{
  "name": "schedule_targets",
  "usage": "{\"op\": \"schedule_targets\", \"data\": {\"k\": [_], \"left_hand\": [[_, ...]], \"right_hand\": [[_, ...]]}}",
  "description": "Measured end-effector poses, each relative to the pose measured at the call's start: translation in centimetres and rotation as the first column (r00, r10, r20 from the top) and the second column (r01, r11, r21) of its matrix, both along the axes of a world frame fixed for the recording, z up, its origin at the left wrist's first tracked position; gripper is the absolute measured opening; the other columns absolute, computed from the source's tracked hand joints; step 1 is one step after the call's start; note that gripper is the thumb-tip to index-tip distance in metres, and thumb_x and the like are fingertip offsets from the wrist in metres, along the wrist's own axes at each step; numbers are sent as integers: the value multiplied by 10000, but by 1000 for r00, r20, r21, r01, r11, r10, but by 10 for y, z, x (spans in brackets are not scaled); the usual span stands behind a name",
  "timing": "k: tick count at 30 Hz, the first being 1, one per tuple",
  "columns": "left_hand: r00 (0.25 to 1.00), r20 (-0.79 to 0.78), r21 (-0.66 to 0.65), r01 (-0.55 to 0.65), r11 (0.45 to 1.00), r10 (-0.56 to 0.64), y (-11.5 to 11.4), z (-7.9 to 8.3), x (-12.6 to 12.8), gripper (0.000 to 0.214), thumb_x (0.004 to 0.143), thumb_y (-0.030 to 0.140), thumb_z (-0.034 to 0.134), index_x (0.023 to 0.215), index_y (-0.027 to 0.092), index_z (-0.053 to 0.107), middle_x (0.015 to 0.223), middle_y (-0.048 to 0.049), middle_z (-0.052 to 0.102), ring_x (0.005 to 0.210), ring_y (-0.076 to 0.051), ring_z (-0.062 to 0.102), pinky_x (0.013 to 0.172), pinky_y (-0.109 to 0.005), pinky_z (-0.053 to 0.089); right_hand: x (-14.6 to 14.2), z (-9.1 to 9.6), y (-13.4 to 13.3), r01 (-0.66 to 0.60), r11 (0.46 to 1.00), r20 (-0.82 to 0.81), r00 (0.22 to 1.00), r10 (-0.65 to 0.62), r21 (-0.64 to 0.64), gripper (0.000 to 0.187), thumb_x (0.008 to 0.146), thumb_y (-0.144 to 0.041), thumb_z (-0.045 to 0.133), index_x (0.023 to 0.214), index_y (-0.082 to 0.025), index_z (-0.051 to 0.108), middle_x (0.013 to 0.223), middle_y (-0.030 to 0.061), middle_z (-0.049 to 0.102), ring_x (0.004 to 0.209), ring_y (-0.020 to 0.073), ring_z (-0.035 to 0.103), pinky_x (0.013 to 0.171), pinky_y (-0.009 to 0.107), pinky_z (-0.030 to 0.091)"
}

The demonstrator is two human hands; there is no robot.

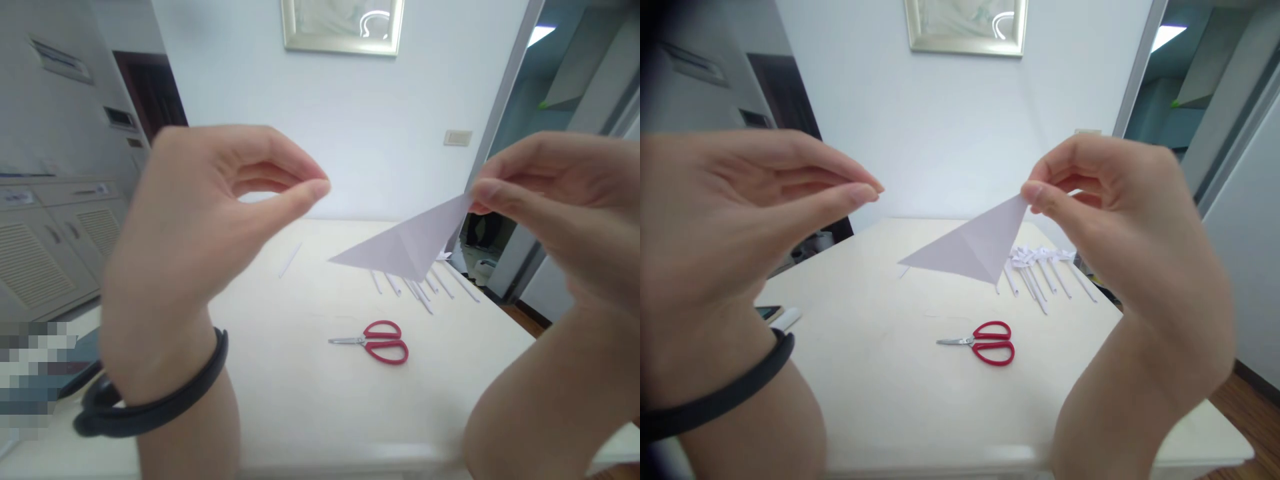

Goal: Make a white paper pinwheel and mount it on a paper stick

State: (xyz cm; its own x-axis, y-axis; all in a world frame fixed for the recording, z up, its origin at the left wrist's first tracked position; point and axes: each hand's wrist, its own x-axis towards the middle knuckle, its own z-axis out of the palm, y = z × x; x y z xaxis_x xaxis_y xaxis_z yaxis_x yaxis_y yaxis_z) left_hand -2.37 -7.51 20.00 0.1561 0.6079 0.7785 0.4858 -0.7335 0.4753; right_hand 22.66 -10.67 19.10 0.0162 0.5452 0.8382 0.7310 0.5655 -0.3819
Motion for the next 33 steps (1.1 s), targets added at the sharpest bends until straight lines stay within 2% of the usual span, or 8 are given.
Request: {"op": "schedule_targets", "data": {"k": [2, 5, 7, 13, 17, 25, 29, 33], "left_hand": [[988, -153, 107, 38, 994, -21, -1, -1, 7, 169, 870, 396, 610, 892, 252, 695, 900, 39, 693, 810, -147, 618, 782, -304, 505], [946, -325, 94, 50, 994, -17, 1, -6, 16, 236, 829, 386, 665, 1038, 277, 654, 1065, 57, 690, 951, -163, 632, 807, -276, 502], [912, -405, 58, 92, 994, -61, 4, -10, 20, 402, 780, 368, 717, 1158, 304, 596, 1157, 61, 660, 1021, -168, 614, 812, -255, 509], [872, -477, 27, 145, 989, -115, 10, -18, 28, 810, 766, 344, 729, 1434, 405, 274, 1399, 73, 504, 1136, -174, 564, 917, -259, 484], [845, -524, 56, 161, 985, -108, 7, -17, 29, 707, 812, 310, 674, 1417, 385, 316, 1429, 81, 467, 1233, -173, 486, 982, -252, 427], [864, -483, 34, 177, 984, -139, -1, -8, 25, 634, 831, 248, 614, 1391, 380, 348, 1314, 68, 542, 1119, -171, 529, 917, -253, 439], [907, -404, 28, 145, 989, -121, -4, -3, 22, 608, 839, 189, 573, 1394, 337, 373, 1361, 31, 520, 1134, -197, 525, 979, -292, 419], [951, -277, 55, 159, 986, -138, -3, -2, 20, 550, 855, 176, 567, 1355, 361, 432, 1386, 58, 519, 1141, -183, 542, 1005, -281, 412]], "right_hand": [[-11, 3, 0, -12, 1000, 19, 1000, 12, 3, 96, 850, -207, 626, 765, -219, 668, 754, 13, 639, 706, 154, 586, 603, 336, 433], [-16, 4, 4, -97, 995, -13, 995, 96, -16, 110, 866, -206, 606, 766, -224, 649, 726, -6, 640, 677, 138, 600, 579, 298, 458], [-14, 4, 6, -133, 991, -39, 990, 132, -18, 107, 870, -212, 602, 771, -225, 639, 695, -17, 638, 641, 127, 602, 552, 273, 464], [-14, 5, 4, -125, 992, -114, 986, 123, -13, 93, 863, -208, 609, 775, -229, 625, 652, -32, 635, 605, 117, 598, 537, 240, 476], [-16, 6, 5, -144, 989, -135, 981, 139, -26, 77, 863, -203, 614, 789, -222, 614, 663, -27, 638, 623, 122, 603, 537, 232, 475], [-17, 7, 5, -205, 978, -261, 943, 208, 40, 99, 875, -352, 625, 887, -253, 624, 680, -22, 633, 638, 123, 607, 557, 227, 485], [-21, 6, 4, -254, 967, -258, 934, 246, 3, 315, 829, -438, 661, 1088, -280, 578, 788, 5, 671, 741, 173, 646, 619, 275, 529], [-27, 6, 4, -297, 950, -180, 944, 278, -93, 300, 823, -393, 678, 1087, -301, 570, 865, -5, 669, 835, 180, 652, 651, 275, 545]]}}
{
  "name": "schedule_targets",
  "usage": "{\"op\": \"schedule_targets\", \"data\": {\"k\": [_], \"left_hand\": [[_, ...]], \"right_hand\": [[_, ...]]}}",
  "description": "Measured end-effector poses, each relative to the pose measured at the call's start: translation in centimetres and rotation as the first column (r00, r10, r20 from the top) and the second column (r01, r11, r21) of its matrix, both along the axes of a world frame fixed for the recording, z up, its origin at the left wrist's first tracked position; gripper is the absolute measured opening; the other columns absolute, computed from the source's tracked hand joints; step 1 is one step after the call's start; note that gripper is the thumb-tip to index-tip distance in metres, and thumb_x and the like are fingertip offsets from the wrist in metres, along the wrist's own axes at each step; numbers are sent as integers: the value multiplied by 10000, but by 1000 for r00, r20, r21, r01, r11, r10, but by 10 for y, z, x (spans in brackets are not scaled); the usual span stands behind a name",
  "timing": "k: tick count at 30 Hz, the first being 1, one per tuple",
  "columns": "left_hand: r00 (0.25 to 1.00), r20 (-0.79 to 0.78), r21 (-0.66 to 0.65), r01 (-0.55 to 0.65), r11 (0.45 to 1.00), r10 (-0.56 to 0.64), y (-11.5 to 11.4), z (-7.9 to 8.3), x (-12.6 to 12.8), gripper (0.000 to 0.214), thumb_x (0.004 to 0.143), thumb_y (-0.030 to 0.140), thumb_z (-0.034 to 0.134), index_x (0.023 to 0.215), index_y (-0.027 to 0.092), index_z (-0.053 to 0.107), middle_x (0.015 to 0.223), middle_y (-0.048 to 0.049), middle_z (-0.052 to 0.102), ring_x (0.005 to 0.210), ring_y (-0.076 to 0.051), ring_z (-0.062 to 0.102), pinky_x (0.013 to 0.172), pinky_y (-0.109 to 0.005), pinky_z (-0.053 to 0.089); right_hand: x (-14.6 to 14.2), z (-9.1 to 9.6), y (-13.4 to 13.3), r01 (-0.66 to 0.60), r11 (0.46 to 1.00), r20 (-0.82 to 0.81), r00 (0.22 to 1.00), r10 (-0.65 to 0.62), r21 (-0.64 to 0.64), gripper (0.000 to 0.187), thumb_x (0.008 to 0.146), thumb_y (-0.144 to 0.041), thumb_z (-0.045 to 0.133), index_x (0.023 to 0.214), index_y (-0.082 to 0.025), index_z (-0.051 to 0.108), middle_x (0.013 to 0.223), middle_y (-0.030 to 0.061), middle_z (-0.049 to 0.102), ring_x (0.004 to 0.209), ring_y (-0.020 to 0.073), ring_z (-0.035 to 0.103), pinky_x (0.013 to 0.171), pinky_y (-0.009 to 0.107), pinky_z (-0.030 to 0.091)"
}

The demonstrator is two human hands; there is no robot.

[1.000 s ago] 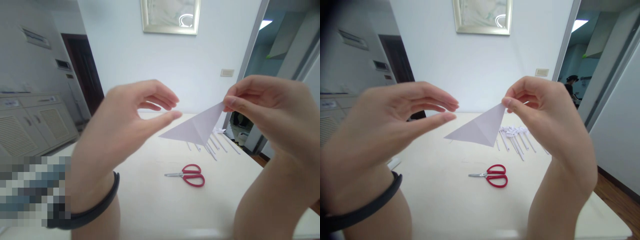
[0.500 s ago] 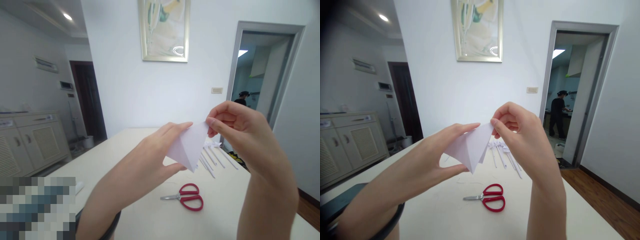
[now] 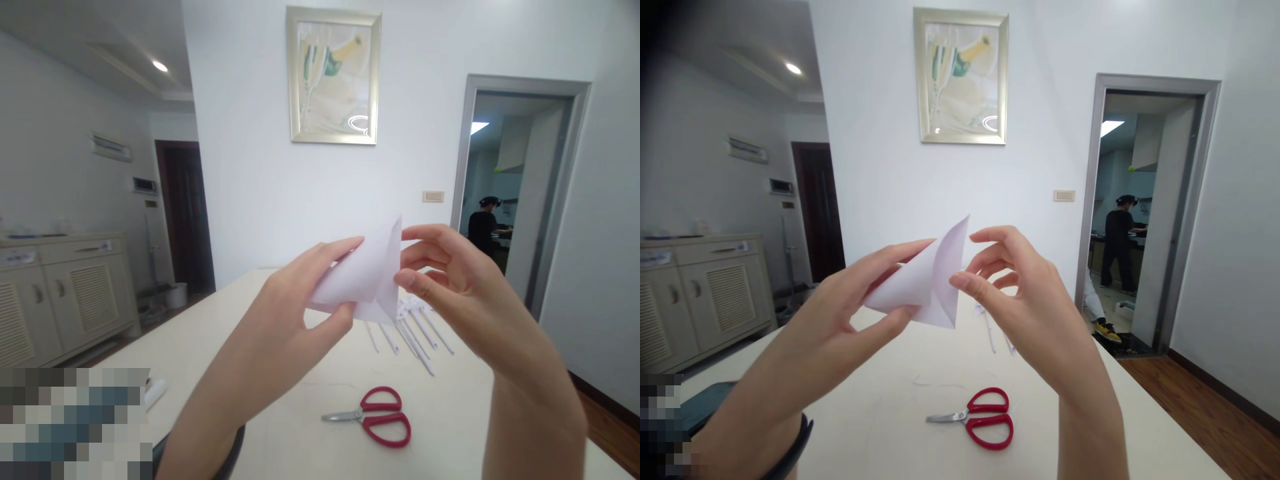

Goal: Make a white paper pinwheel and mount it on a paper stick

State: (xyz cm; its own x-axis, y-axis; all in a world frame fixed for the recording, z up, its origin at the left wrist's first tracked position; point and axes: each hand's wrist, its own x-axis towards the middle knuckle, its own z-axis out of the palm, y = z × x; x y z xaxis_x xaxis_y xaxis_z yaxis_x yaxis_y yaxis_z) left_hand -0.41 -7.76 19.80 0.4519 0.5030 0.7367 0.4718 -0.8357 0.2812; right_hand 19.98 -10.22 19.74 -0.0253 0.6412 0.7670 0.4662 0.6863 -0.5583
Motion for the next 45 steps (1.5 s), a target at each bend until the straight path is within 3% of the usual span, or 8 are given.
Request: {"op": "schedule_targets", "data": {"k": [5, 10, 18, 25, 31, 35, 39, 45], "left_hand": [[994, 96, -121, 59, 991, -48, 1, -2, 1, 403, 916, 194, 504, 1279, 366, 534, 1302, 62, 600, 1065, -168, 608, 858, -244, 503], [966, 258, -239, 68, 969, -4, 6, -10, -2, 252, 917, 361, 511, 1071, 249, 677, 876, -6, 730, 821, -224, 679, 566, -261, 546], [932, 359, -379, 193, 905, -49, 10, -8, 0, 229, 848, 400, 623, 988, 251, 725, 890, -1, 761, 806, -219, 706, 564, -235, 576], [922, 385, -386, 201, 900, -40, 8, -11, 5, 216, 822, 405, 655, 962, 261, 733, 805, 4, 751, 876, -251, 701, 633, -277, 597], [853, 493, -408, 402, 819, -173, 11, -11, 4, 230, 849, 284, 649, 1072, 273, 706, 1015, 14, 750, 930, -200, 693, 769, -259, 579], [849, 501, -427, 410, 806, -167, 11, -11, 3, 241, 888, 346, 594, 1066, 230, 708, 963, -7, 753, 872, -184, 682, 722, -239, 557], [846, 500, -454, 436, 777, -183, 7, -9, 4, 274, 917, 392, 537, 1049, 214, 698, 864, -10, 738, 739, -158, 668, 594, -206, 545], [779, 472, -445, 615, 651, -414, 0, 1, 3, 262, 954, 326, 479, 877, 206, 698, 842, -9, 699, 748, -140, 671, 570, -190, 586]], "right_hand": [[-9, 1, -2, -29, 999, 83, 996, 31, -20, 100, 879, -249, 595, 978, -264, 585, 995, 0, 655, 899, 170, 636, 741, 297, 541], [-14, 1, -3, -31, 999, 53, 998, 32, -15, 77, 870, -203, 586, 929, -252, 584, 999, 4, 657, 877, 184, 643, 765, 335, 547], [-13, -1, -4, -46, 992, -55, 997, 52, 120, 117, 881, -186, 586, 939, -284, 613, 951, -14, 639, 853, 155, 619, 669, 262, 540], [-19, -2, -4, -74, 997, 39, 996, 74, -6, 138, 854, -256, 628, 988, -281, 603, 970, 24, 662, 873, 236, 631, 634, 337, 555], [-22, -3, -3, 5, 979, -1, 1000, -5, 205, 200, 843, -133, 623, 972, -286, 630, 920, 2, 650, 873, 216, 616, 658, 329, 490], [-22, -2, -3, -9, 934, 64, 998, -14, 357, 281, 829, 14, 562, 868, -247, 658, 865, -17, 614, 784, 148, 588, 625, 291, 446], [-19, -4, -1, -58, 899, 162, 987, -15, 434, 398, 808, 87, 544, 977, -225, 723, 994, 15, 612, 882, 138, 609, 637, 263, 476], [-14, -6, 5, -31, 861, 293, 946, -139, 508, 404, 868, 15, 523, 1150, -217, 696, 1131, 51, 592, 909, 137, 602, 722, 287, 505]]}}
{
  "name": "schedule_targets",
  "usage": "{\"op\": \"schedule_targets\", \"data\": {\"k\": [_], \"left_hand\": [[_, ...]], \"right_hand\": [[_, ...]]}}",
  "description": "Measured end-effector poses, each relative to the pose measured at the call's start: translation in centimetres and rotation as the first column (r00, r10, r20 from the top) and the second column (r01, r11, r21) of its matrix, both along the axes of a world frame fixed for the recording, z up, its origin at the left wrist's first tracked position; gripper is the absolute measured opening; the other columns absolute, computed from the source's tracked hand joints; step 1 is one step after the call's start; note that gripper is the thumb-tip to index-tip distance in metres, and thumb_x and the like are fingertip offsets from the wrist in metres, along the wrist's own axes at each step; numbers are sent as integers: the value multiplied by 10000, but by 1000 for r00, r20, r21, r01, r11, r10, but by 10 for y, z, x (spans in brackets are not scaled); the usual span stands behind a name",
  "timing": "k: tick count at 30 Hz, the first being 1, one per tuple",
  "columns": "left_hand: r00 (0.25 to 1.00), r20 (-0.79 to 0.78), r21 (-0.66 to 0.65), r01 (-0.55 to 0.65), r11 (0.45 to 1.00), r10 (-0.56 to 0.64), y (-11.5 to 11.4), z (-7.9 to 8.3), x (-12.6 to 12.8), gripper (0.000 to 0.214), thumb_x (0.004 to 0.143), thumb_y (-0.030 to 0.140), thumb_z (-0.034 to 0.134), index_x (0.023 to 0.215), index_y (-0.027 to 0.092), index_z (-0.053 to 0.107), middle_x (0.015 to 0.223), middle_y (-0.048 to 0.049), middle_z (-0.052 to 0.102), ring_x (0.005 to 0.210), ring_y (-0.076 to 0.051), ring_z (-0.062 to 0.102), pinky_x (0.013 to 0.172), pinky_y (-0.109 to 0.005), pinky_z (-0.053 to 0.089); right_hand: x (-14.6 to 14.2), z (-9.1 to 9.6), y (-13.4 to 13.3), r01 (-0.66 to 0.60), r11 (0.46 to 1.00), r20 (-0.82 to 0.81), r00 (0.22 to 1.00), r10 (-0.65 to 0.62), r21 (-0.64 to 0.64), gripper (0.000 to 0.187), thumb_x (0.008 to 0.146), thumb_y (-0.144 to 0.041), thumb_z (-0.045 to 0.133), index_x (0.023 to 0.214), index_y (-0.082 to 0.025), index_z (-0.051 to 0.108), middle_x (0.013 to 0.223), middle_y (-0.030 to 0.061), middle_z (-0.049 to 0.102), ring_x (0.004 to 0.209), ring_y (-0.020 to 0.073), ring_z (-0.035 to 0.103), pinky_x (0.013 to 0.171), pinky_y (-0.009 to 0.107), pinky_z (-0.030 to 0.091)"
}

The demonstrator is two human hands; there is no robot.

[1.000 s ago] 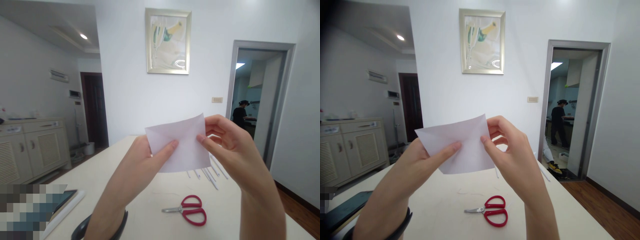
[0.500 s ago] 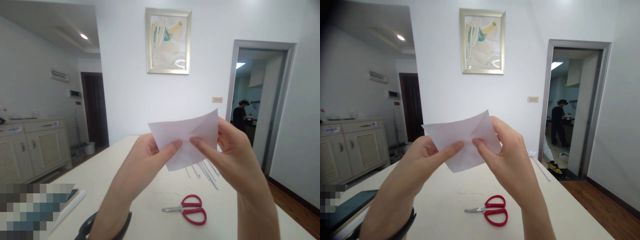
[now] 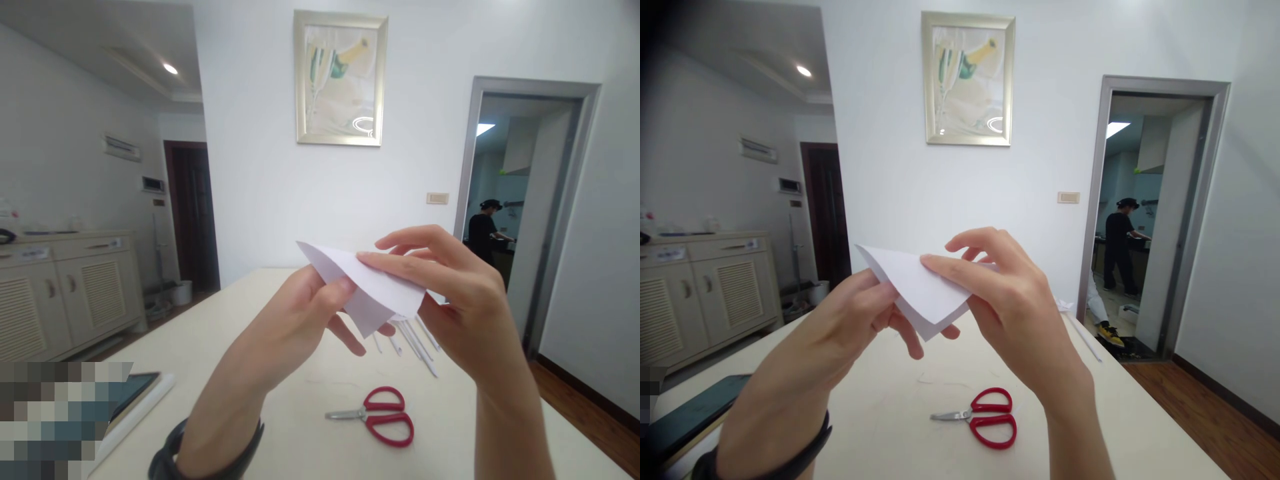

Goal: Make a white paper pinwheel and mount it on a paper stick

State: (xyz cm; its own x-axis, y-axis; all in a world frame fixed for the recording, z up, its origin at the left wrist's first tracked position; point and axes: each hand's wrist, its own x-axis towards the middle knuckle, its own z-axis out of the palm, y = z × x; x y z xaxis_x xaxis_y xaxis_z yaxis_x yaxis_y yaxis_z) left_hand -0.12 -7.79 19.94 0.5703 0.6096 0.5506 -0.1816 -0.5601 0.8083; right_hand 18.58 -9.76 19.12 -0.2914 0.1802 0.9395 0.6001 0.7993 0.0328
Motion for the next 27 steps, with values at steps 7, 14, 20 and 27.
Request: {"op": "schedule_targets", "data": {"k": [7, 14, 20, 27], "left_hand": [[999, 2, 55, 40, 998, -40, 3, -2, -1, 218, 960, 306, 477, 1105, 270, 634, 1017, -9, 677, 803, -148, 700, 545, -168, 582], [988, -17, 12, -154, 988, 154, 7, -5, -1, 273, 946, 377, 494, 1175, 264, 589, 1029, -4, 672, 788, -122, 665, 593, -190, 608], [979, -120, 46, -162, 986, 167, 6, -7, 1, 252, 954, 392, 470, 1019, 226, 649, 912, 11, 683, 772, -104, 663, 607, -142, 586], [977, -182, 72, -102, 992, 113, 3, -9, 9, 238, 963, 334, 469, 956, 210, 672, 846, 16, 669, 721, -92, 666, 642, -152, 579]], "right_hand": [[-2, 1, 3, 95, 995, 152, 984, -88, -36, 502, 890, 1, 414, 1313, -214, 577, 1253, 56, 555, 1097, 173, 534, 837, 316, 492], [2, 5, -3, -39, 970, 167, 983, 80, -239, 562, 870, -171, 544, 1421, -195, 436, 1373, 49, 483, 1234, 203, 461, 1036, 321, 412], [6, 7, -9, 17, 962, -29, 999, -26, -274, 393, 852, -308, 659, 1226, -230, 566, 1144, 4, 630, 1086, 164, 569, 973, 272, 443], [2, 7, -8, 10, 867, -76, 996, -55, -498, 159, 844, -158, 618, 952, -256, 555, 938, -58, 639, 880, 123, 613, 800, 253, 500]]}}
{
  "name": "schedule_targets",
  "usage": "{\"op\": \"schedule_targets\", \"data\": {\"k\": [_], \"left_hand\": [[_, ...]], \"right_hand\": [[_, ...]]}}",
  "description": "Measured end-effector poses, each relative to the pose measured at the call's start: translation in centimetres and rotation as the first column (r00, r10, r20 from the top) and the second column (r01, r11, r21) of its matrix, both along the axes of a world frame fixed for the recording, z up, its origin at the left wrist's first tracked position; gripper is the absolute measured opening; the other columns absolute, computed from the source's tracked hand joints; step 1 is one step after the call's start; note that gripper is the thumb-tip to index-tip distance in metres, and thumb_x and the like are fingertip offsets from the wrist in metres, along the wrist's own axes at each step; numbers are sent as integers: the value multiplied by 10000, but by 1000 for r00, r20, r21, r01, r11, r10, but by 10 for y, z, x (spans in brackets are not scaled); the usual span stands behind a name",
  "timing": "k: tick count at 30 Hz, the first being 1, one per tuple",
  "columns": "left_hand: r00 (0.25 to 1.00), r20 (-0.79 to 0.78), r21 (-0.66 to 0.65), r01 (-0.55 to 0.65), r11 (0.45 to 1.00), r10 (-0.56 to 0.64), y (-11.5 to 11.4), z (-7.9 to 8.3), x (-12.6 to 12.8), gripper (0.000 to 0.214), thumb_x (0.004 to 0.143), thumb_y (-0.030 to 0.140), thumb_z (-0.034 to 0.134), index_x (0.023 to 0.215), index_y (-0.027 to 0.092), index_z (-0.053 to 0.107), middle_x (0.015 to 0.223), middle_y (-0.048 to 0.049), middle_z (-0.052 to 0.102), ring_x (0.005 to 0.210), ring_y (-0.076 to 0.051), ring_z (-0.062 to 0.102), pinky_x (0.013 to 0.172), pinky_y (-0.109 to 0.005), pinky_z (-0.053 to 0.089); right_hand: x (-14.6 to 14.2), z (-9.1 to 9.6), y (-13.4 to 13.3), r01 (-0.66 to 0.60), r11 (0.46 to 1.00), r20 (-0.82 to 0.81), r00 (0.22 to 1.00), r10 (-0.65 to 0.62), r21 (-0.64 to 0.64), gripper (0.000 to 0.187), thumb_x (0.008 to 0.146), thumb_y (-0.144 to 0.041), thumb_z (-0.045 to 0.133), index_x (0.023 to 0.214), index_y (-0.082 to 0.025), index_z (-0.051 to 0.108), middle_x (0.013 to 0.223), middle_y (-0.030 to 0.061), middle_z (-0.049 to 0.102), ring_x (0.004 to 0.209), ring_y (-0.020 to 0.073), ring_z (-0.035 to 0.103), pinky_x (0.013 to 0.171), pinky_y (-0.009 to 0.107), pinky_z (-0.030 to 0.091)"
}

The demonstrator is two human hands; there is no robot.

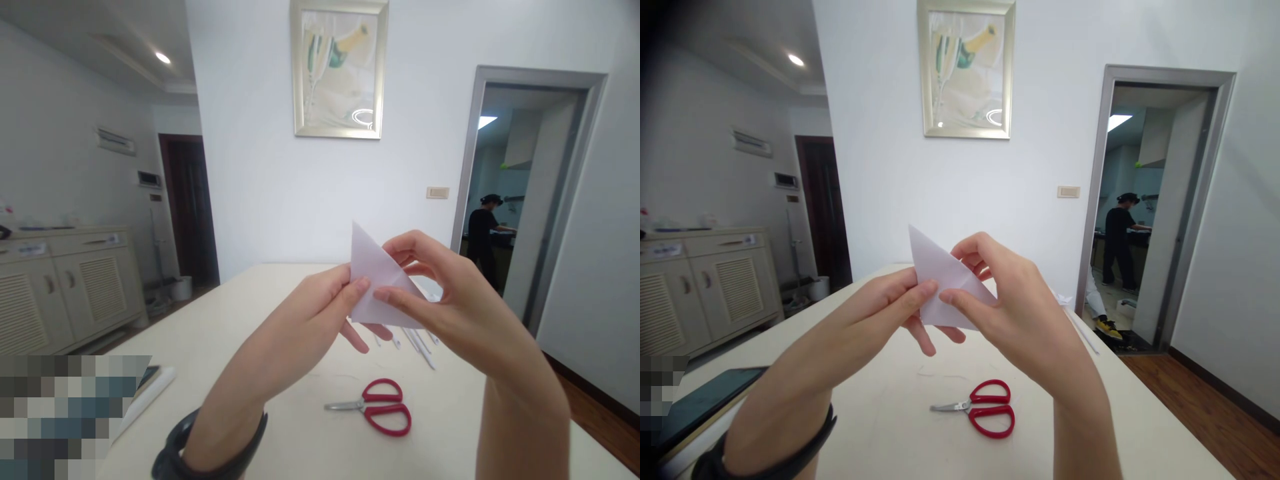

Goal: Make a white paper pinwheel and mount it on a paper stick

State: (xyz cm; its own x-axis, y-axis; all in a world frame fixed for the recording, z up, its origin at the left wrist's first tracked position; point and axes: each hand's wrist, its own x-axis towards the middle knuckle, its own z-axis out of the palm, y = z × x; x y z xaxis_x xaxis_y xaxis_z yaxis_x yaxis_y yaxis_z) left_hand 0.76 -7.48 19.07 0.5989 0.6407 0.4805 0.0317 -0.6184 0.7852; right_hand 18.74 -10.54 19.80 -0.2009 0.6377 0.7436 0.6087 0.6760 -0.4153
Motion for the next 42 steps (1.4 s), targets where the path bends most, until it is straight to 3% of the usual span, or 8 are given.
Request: {"op": "schedule_targets", "data": {"k": [5, 12, 19, 28, 42], "left_hand": [[1000, -30, -21, 3, 1000, -4, 3, 1, 1, 297, 975, 347, 434, 963, 180, 680, 785, -9, 701, 657, -94, 668, 591, -147, 555], [992, -105, -94, 61, 994, -70, 2, 4, -3, 282, 908, 227, 553, 1186, 232, 599, 1123, -53, 681, 877, -163, 709, 655, -199, 565], [996, -84, -38, -28, 999, 24, 2, 3, -7, 186, 930, 314, 518, 998, 176, 623, 974, -52, 705, 864, -172, 711, 655, -205, 560], [991, -128, 11, -43, 999, 44, 3, 5, -6, 274, 954, 355, 469, 1115, 231, 655, 1134, -36, 686, 846, -143, 706, 658, -191, 563], [985, -151, 77, -77, 994, 88, 1, 5, -8, 300, 966, 280, 435, 1078, 235, 709, 1029, -38, 728, 827, -152, 702, 644, -195, 564]], "right_hand": [[-1, -1, 0, -26, 999, 10, 1000, 26, -22, 81, 879, -172, 571, 863, -249, 589, 858, -69, 649, 794, 113, 603, 710, 248, 487], [1, 3, 0, -3, 999, -40, 999, 2, -33, 131, 887, -233, 582, 763, -223, 622, 742, -53, 654, 691, 113, 591, 612, 243, 447], [8, 0, 4, -6, 990, -166, 986, -18, -144, 185, 898, -388, 563, 835, -233, 642, 767, -12, 683, 617, 127, 597, 440, 219, 400], [10, 1, 5, -28, 975, -78, 997, 11, -220, 238, 917, -411, 505, 807, -222, 600, 789, 16, 646, 669, 166, 590, 476, 252, 443], [12, -1, 5, -56, 962, -108, 994, 28, -268, 266, 903, -445, 517, 797, -216, 598, 769, 33, 627, 615, 166, 583, 426, 246, 434]]}}
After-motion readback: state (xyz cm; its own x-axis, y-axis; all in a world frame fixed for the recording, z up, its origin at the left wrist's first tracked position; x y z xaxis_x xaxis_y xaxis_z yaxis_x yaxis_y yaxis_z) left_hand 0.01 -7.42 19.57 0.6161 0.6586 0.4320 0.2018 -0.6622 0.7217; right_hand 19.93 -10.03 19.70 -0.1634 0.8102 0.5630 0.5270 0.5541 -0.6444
